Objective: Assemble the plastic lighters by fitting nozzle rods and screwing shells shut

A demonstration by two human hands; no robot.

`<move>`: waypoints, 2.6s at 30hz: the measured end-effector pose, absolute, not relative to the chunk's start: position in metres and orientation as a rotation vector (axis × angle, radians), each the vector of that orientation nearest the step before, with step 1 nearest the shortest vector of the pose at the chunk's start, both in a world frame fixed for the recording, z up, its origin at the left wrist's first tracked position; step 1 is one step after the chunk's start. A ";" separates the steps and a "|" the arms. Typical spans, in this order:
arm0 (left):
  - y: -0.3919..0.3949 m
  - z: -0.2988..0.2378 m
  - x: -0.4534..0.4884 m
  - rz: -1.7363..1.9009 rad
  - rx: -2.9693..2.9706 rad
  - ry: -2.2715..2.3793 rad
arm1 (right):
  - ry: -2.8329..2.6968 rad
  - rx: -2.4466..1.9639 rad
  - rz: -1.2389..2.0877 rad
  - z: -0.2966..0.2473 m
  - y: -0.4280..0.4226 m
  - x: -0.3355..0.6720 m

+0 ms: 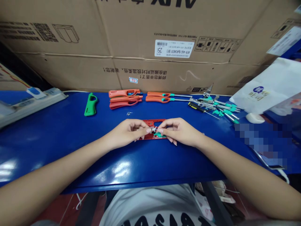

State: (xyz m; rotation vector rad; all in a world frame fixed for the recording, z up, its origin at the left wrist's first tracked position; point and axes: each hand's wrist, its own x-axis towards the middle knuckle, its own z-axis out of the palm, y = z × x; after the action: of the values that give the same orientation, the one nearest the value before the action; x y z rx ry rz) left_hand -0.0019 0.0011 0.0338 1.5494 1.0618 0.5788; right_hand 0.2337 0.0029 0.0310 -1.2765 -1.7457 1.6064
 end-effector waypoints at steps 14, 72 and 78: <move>0.000 0.037 -0.002 0.561 1.556 1.079 | -1.755 -1.250 1.594 0.030 0.004 0.235; -0.004 0.029 -0.002 0.565 1.678 1.041 | -1.718 -1.239 1.608 0.026 0.001 0.232; -0.002 0.033 -0.003 0.547 1.614 1.075 | -1.736 -1.304 1.541 0.030 0.003 0.233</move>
State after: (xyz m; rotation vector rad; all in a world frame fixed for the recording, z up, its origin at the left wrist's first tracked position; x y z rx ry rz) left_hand -0.0034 -0.0017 0.0325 1.6136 1.0754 0.5467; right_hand 0.2327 0.0028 0.0301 -1.3035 -1.7359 1.5414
